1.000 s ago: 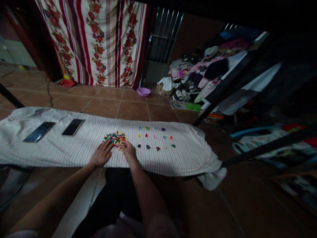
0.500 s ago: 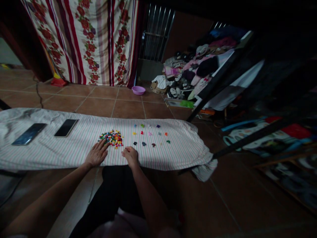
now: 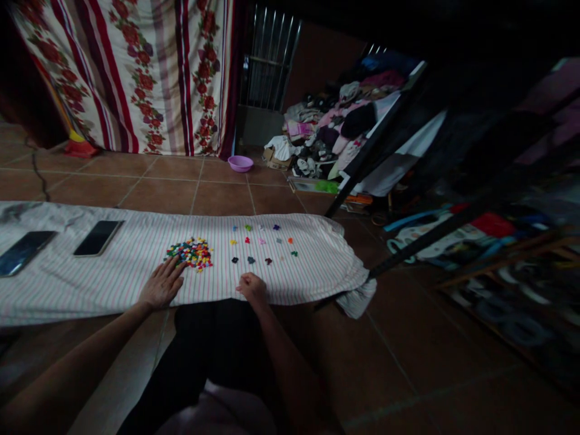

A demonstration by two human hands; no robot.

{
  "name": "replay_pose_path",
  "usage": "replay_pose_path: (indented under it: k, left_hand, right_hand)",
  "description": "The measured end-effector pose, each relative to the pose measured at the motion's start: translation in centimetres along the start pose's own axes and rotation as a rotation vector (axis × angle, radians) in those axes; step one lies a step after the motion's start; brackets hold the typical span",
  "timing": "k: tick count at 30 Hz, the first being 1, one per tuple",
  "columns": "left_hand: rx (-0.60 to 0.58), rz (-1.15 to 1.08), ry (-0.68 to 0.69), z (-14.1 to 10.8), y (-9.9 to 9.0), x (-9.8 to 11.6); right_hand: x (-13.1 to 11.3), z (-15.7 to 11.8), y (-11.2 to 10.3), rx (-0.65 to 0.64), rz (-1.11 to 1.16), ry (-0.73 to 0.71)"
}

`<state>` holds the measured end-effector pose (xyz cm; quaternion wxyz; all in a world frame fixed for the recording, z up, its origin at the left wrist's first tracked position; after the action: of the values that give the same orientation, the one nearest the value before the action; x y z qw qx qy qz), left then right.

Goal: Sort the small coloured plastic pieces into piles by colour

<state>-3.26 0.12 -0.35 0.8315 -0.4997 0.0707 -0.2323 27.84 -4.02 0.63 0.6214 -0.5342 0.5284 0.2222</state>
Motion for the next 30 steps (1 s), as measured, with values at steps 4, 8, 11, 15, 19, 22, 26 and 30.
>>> replay_pose_path:
  k: [4, 8, 11, 15, 19, 22, 26, 30]
  left_hand:
    - [-0.002, 0.007, -0.006, 0.0, 0.1, -0.1]
    - [-0.023, 0.024, -0.015, 0.0, 0.1, 0.0]
    - [-0.031, 0.035, -0.023, 0.0, 0.1, 0.0]
    - [-0.025, 0.025, -0.028, 0.0, 0.1, 0.0]
    - [-0.017, 0.025, -0.013, -0.1, 0.2, -0.1]
    - [-0.010, 0.031, -0.015, -0.1, 0.3, -0.1]
    - [-0.001, 0.035, -0.020, -0.1, 0.4, -0.1]
    - [-0.030, 0.052, -0.021, -0.1, 0.2, 0.0]
  right_hand:
    - [0.7, 1.5, -3.2, 0.039, -0.045, 0.037]
    - [0.9, 3.3, -5.9, 0.232, -0.189, -0.067]
    - [0.9, 4.4, -7.2, 0.351, -0.307, -0.128]
    - [0.7, 5.7, -7.8, 0.384, -0.371, -0.125]
    - [0.5, 6.4, -7.5, 0.370, -0.396, -0.100]
    - [0.7, 6.7, -7.2, 0.369, -0.394, -0.124]
    - [1.7, 6.7, -7.0, 0.387, -0.365, -0.183]
    - [2.9, 6.7, -6.8, 0.433, -0.267, -0.206]
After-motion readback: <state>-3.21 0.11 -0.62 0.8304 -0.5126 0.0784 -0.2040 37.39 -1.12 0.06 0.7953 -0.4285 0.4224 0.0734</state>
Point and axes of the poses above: each hand's wrist, its own z-axis towards the middle knuckle, its own y-axis out of the palm, x = y × z, the point moved 1 cm from there along z, towards the middle knuckle, and after that the axes turned 8 degrees about x, right-handed, at the moved point
